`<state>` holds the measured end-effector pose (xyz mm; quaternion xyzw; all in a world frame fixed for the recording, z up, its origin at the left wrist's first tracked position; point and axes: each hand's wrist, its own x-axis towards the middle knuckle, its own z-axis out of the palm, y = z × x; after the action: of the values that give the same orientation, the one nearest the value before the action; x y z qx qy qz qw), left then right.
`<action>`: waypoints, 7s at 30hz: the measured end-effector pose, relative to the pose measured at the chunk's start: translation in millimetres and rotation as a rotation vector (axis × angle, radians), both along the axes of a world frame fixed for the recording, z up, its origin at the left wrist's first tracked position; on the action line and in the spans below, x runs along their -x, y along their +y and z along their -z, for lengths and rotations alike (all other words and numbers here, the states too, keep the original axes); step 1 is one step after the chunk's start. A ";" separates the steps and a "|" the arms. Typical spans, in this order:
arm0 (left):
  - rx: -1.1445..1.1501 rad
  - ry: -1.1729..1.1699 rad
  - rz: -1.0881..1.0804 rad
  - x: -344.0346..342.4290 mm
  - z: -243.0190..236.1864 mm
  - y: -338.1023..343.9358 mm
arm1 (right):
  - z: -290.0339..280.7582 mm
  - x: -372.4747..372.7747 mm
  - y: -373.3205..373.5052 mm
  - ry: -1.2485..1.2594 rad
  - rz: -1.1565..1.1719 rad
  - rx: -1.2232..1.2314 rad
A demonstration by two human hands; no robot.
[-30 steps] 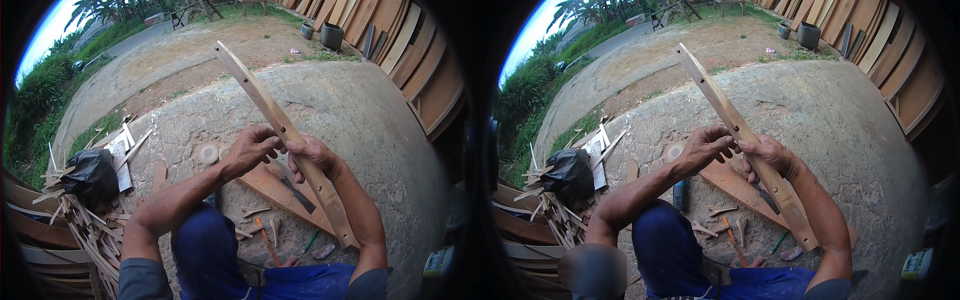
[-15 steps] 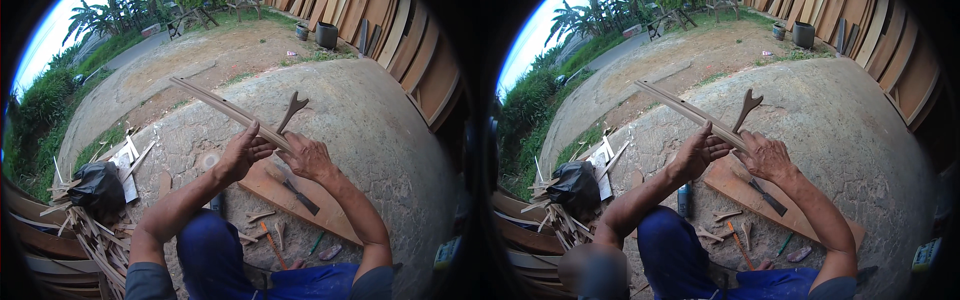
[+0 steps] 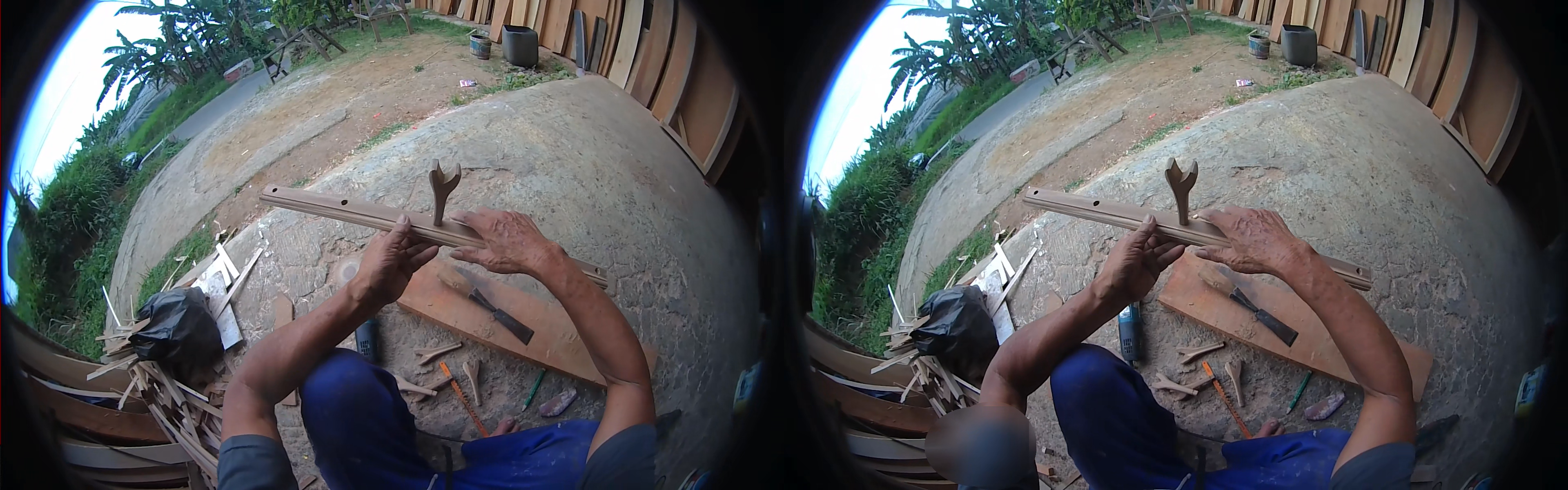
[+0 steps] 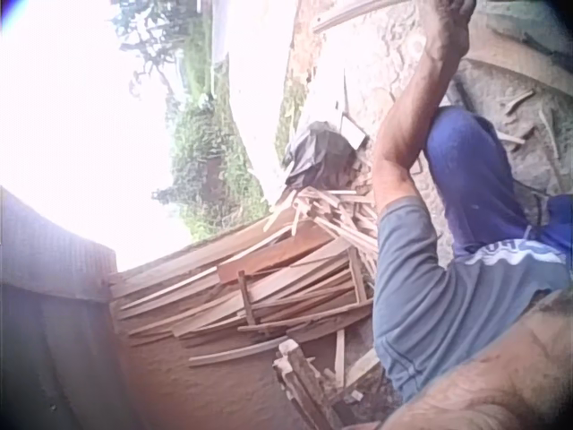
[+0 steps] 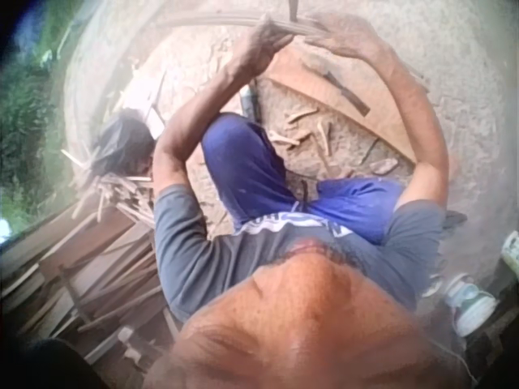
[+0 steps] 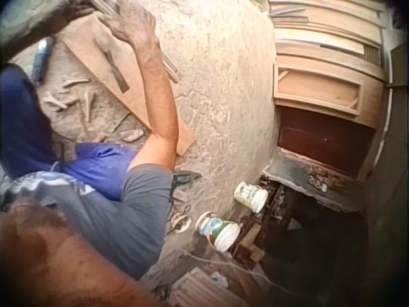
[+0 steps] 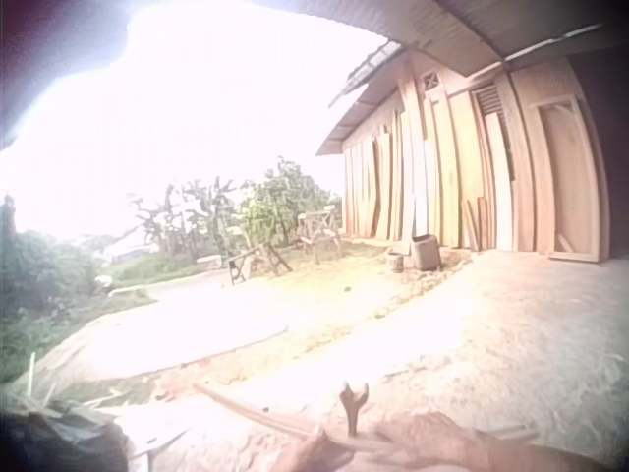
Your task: The person sits on the ground and carves a long, thin piece of wood using a chisel and a power sander. They repeatedly shape the wood, inspect the fit of a smaller wooden piece into a hole, and smooth the edges.
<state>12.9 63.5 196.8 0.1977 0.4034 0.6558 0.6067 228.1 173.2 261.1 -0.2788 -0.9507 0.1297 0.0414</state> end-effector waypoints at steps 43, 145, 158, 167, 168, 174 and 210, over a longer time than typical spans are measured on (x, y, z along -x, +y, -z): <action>0.177 0.579 0.253 2.5 -7.6 -1.7 | 94.5 -35.4 55.4 -0.044 0.013 0.188; 0.052 1.596 -0.148 27.5 190.3 -202.2 | 183.7 -107.5 25.9 -0.111 -0.050 0.037; -0.103 1.749 0.351 -50.6 248.6 -121.1 | 208.1 -44.0 -38.6 -0.111 0.097 0.150; -0.097 1.210 0.016 -54.2 188.3 -136.4 | 224.6 -66.3 -20.8 -0.118 0.127 0.228; -0.134 1.243 -0.006 -51.7 189.3 -135.6 | 223.3 -65.8 -20.2 -0.151 0.142 0.241; -0.041 1.125 0.014 -48.1 180.0 -130.8 | 224.6 -71.0 -14.8 -0.213 0.199 0.295; 0.270 1.066 0.494 -2.0 201.2 -70.3 | 123.4 -58.2 -73.2 0.426 0.621 1.356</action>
<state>14.9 -6.8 -4.4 0.5085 0.6736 0.2490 0.4752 286.3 100.0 137.7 -0.4659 -0.5135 0.7164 0.0781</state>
